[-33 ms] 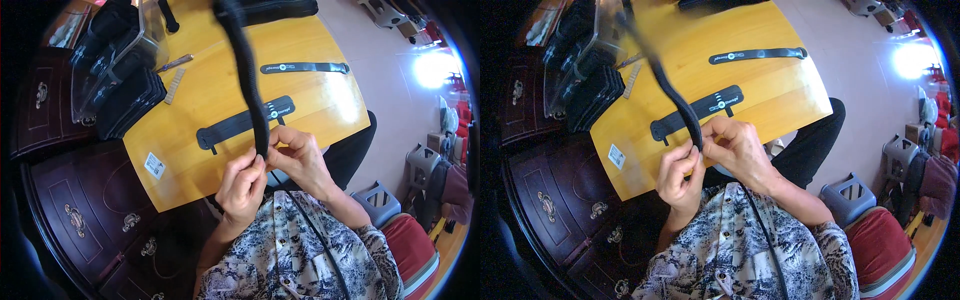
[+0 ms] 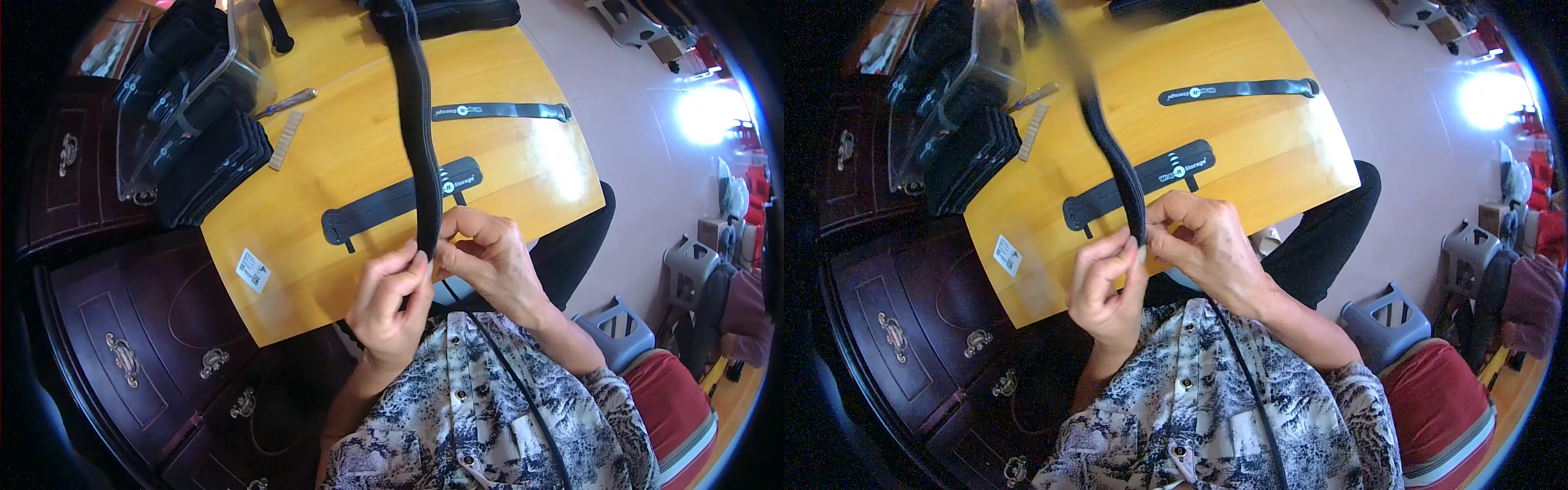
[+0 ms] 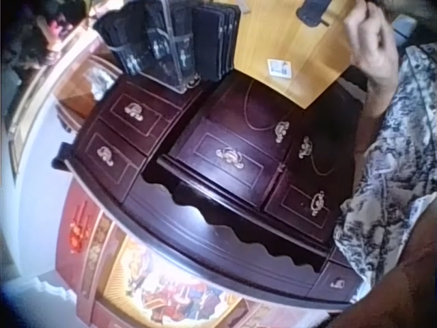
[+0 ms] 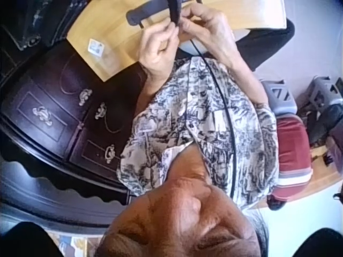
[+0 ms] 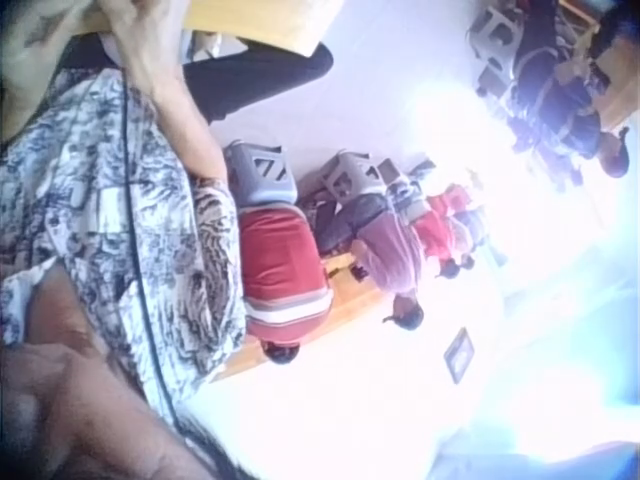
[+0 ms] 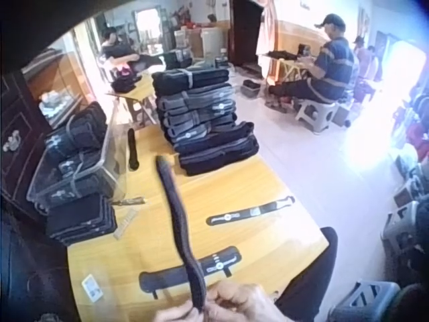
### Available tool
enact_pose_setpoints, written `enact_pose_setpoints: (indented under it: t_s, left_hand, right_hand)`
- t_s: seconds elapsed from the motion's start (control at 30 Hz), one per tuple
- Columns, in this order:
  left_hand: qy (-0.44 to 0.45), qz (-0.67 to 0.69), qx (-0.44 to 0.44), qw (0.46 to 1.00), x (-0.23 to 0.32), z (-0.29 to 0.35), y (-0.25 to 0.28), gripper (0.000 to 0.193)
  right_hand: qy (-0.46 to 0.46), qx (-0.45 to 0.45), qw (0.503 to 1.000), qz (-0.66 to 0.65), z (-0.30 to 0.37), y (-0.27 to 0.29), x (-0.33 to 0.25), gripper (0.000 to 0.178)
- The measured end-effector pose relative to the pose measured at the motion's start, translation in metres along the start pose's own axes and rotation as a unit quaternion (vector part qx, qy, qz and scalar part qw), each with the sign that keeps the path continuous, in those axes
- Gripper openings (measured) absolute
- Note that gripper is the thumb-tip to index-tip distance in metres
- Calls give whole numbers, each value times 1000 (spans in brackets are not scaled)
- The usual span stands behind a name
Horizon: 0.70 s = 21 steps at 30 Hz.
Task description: Assembling and organizing black fabric straps by attaching labels and fasteners.
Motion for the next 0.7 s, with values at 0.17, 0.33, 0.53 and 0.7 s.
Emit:
enact_pose_setpoints:
  t_s: [0.17,0.33,0.53,0.7]
  left_hand:
    - [189,261,-31,946,-19,1,3,11]
    - [251,322,-4,913,-22,2,0,3]
    - [233,286,-4,930,-22,-2,-4,5]
    - [228,251,-13,941,-23,1,-7,6]
  right_hand:
    - [155,-3,980,127,-2,-4,-19,16]
    - [224,59,943,238,1,-8,-28,20]
    - [287,28,922,260,4,-8,-28,23]
    - [293,28,913,283,5,-9,-26,23]
Point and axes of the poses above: each hand's wrist, its own z-axis away from the middle knuckle, its own y-axis out of the back of the hand, x = y × z, the point moved 4 cm from there along -z, towards the middle knuckle, and after that the axes turned 13 degrees about y, right-handed, at the moved point
